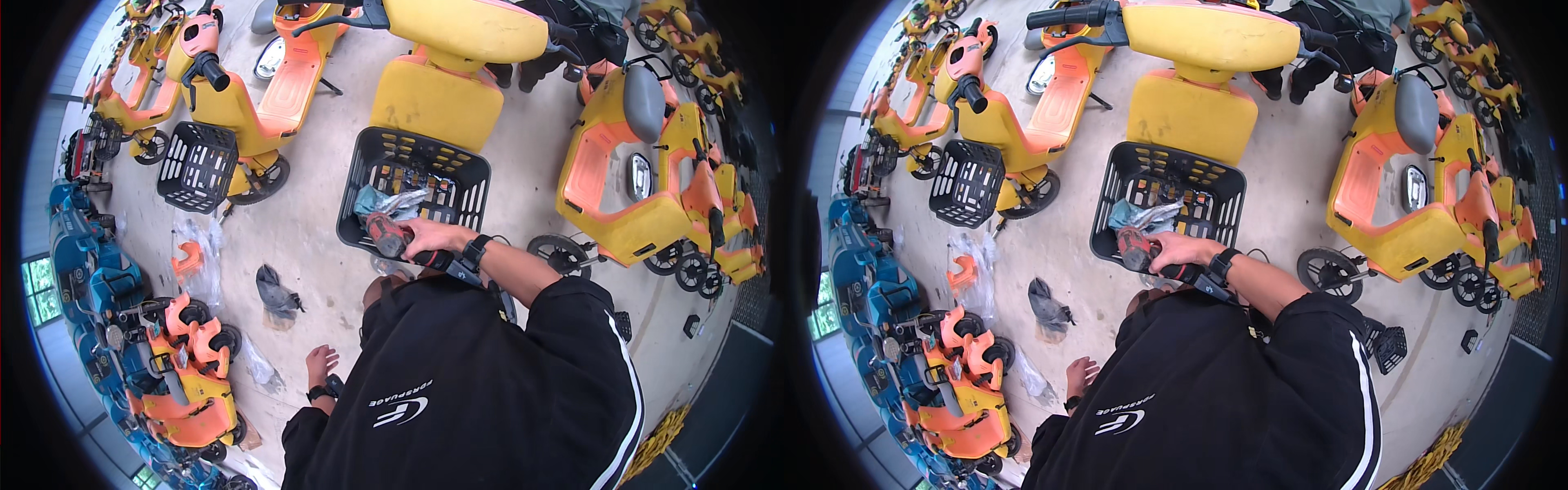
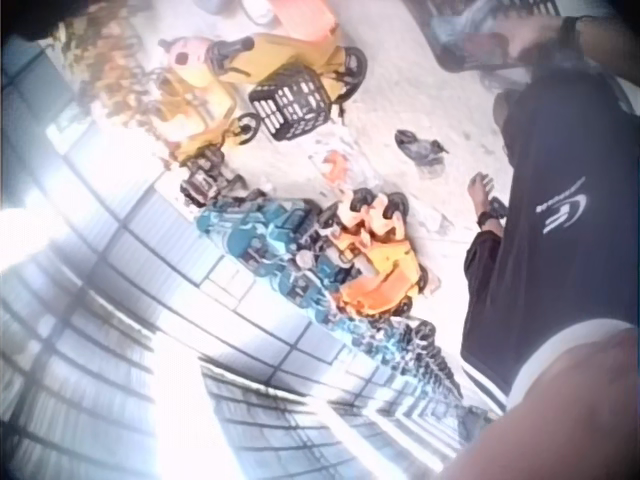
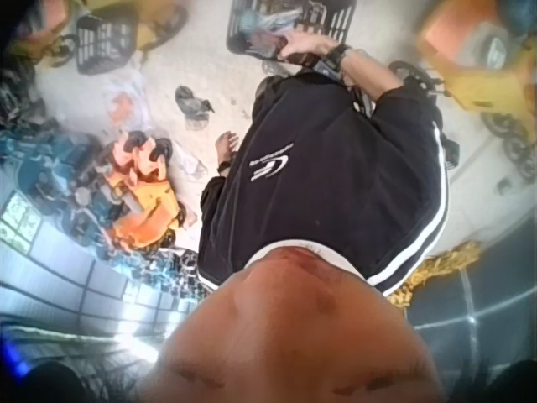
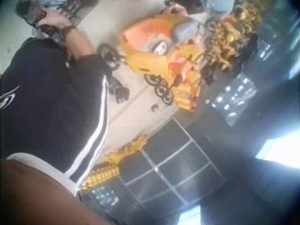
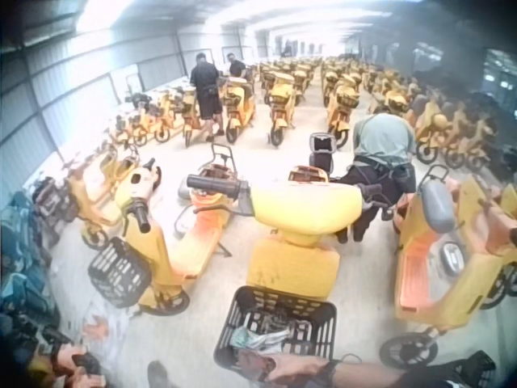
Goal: The person unpackages components from a small bin and then uses a power drill to secure several panels and structural pieces onto various electric scooters.
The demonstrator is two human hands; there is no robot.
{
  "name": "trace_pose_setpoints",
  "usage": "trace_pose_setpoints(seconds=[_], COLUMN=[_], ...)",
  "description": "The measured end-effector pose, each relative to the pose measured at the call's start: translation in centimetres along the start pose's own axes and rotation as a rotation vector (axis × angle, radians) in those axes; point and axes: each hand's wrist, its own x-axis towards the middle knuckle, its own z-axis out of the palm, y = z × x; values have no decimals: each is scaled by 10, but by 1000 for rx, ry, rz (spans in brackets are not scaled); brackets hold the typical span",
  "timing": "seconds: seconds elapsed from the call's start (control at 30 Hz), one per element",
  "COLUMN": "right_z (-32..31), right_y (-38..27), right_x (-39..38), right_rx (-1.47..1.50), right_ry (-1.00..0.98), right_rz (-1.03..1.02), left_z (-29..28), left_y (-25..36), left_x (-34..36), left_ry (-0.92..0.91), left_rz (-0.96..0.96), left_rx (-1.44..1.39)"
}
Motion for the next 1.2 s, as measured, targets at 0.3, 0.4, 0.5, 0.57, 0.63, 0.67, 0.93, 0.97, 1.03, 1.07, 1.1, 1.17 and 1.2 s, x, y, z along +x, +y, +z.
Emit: trace_pose_setpoints(seconds=[0.3,0.4,0.5,0.57,0.63,0.67,0.93,0.97,1.03,1.07,1.1,1.17,1.2], right_z=[3,0,0,-1,-1,-1,-8,-10,-19,-25,-33,-46,-50], right_y=[12,10,9,11,14,14,-20,-27,-40,-44,-48,-50,-48], right_x=[-18,-19,-20,-23,-26,-25,-70,-86,-117,-133,-146,-164,-170], right_rx=[-256,-104,-117,-220,-187,-138,-222,-187,-90,-61,-56,21,81], right_ry=[-22,-122,-129,-69,-89,-113,18,73,80,86,87,161,231], right_rz=[-106,41,15,50,9,-37,-132,-201,-302,-288,-316,-357,-360], left_z=[66,117,169,189,204,209,216,201,158,133,106,36,3], left_y=[167,234,275,288,289,291,320,329,347,358,366,367,358], left_x=[-53,-81,-91,-88,-81,-75,-74,-81,-97,-103,-108,-121,-123], left_ry=[240,200,143,145,81,40,197,164,211,319,341,374,271], left_rz=[941,1315,1566,1635,1628,1641,1569,1546,1475,1486,1434,1101,1022], left_rx=[371,519,869,955,1157,1207,791,678,439,347,150,-87,-313])
